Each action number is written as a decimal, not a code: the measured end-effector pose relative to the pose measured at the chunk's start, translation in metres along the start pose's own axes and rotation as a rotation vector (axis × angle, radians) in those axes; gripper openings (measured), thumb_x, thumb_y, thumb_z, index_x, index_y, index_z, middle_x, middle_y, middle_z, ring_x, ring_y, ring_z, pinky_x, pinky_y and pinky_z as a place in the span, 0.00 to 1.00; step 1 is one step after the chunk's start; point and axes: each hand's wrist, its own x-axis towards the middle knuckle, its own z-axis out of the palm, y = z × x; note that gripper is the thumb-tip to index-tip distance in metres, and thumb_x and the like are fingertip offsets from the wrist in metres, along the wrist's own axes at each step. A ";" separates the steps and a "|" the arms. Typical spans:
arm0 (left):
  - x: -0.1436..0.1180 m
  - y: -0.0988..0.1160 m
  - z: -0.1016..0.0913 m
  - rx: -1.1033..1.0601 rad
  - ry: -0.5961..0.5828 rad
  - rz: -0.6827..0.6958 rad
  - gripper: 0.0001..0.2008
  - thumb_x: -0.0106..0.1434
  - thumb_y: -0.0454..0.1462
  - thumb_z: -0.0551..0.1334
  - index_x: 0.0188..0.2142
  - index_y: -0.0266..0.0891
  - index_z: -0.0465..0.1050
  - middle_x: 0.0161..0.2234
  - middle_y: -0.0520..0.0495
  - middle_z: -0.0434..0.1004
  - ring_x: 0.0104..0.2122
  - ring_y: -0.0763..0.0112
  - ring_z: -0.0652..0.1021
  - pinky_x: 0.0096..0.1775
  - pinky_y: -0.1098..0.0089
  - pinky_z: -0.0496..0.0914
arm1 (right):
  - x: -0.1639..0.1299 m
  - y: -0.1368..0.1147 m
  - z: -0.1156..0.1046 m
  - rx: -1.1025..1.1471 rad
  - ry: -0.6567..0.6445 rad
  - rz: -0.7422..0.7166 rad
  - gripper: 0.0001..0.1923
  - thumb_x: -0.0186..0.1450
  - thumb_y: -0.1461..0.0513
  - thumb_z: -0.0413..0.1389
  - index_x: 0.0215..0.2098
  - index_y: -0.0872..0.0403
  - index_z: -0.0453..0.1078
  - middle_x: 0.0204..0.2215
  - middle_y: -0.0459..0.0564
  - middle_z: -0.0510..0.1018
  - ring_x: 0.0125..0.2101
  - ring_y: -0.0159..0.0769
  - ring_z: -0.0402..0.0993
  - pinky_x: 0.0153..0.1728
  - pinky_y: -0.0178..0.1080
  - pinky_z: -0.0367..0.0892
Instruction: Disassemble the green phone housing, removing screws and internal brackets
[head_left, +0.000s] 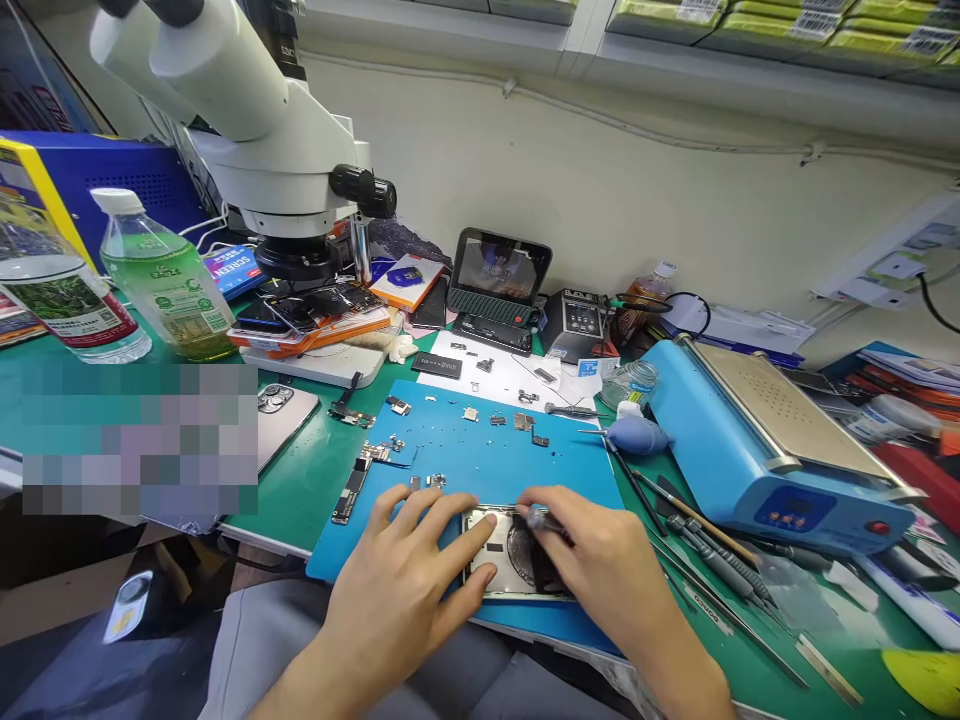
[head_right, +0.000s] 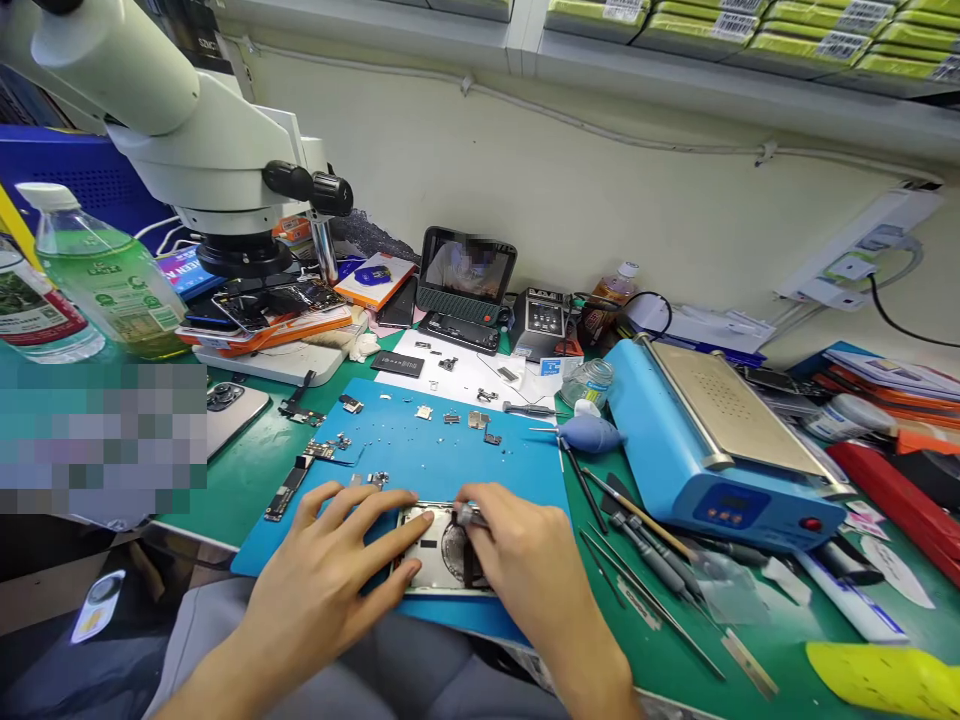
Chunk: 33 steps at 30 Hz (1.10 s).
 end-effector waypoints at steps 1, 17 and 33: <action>0.000 0.000 -0.001 0.002 -0.013 0.005 0.12 0.78 0.45 0.64 0.58 0.51 0.79 0.55 0.52 0.84 0.53 0.58 0.78 0.60 0.54 0.58 | -0.001 0.002 -0.002 -0.004 0.011 0.024 0.12 0.72 0.69 0.54 0.46 0.48 0.75 0.39 0.42 0.88 0.33 0.33 0.85 0.32 0.35 0.68; 0.008 0.002 -0.010 0.095 -0.233 0.109 0.23 0.81 0.39 0.57 0.72 0.48 0.66 0.55 0.45 0.76 0.56 0.52 0.73 0.61 0.49 0.60 | -0.001 -0.005 0.003 -0.170 0.033 -0.012 0.13 0.73 0.68 0.51 0.40 0.49 0.76 0.29 0.42 0.82 0.24 0.33 0.77 0.25 0.38 0.58; 0.014 0.008 -0.007 0.032 -0.248 0.045 0.17 0.79 0.35 0.57 0.64 0.47 0.73 0.55 0.43 0.76 0.53 0.52 0.73 0.58 0.49 0.64 | 0.006 -0.026 0.001 -0.311 -0.019 0.184 0.10 0.70 0.67 0.55 0.32 0.48 0.68 0.22 0.43 0.81 0.18 0.37 0.74 0.22 0.40 0.48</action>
